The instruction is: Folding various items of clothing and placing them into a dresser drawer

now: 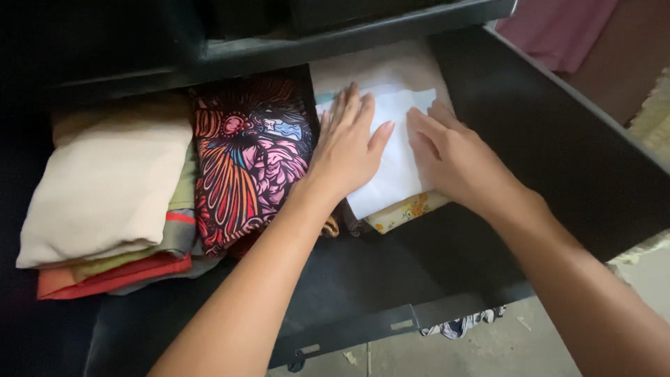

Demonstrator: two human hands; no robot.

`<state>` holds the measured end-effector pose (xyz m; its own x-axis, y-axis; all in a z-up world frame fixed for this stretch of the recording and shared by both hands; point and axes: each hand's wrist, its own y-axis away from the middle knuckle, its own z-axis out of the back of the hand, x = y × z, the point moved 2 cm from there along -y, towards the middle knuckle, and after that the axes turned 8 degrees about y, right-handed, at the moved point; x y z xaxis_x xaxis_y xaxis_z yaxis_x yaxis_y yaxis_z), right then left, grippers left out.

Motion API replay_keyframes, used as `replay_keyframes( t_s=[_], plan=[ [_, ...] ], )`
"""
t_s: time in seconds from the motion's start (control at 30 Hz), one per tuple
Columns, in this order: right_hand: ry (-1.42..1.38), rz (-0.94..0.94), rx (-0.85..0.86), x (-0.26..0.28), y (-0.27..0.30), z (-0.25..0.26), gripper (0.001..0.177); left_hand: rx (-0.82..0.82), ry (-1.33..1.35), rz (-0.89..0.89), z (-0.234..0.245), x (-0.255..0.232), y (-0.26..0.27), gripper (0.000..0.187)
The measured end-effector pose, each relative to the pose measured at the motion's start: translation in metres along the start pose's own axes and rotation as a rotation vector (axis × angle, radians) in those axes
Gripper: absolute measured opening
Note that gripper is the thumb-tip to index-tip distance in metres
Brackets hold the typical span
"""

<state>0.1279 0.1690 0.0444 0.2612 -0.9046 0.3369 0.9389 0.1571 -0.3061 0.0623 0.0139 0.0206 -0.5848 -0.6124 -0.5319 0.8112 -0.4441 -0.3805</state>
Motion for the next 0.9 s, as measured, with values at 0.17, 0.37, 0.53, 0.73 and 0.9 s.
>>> replay_keyframes(
  t_s=[0.17,0.37,0.53,0.73,0.9],
  plan=[
    [0.081,-0.102,-0.012,-0.007,0.008,-0.002,0.049,0.018,-0.029,-0.020,0.004,-0.010,0.019,0.068],
    [0.081,-0.114,0.032,-0.012,0.029,0.009,0.045,0.023,0.018,-0.029,0.021,-0.042,0.051,0.066],
    [0.113,-0.105,0.067,0.012,0.051,0.033,0.035,-0.018,0.013,-0.018,0.028,-0.054,0.069,0.059],
    [0.132,-0.161,0.052,0.010,0.074,0.028,0.028,-0.077,-0.073,-0.020,0.029,-0.054,0.089,0.040],
    [0.133,-0.185,0.006,0.012,0.090,0.021,0.021,-0.074,-0.030,0.009,0.039,-0.062,0.108,0.022]
  ],
)
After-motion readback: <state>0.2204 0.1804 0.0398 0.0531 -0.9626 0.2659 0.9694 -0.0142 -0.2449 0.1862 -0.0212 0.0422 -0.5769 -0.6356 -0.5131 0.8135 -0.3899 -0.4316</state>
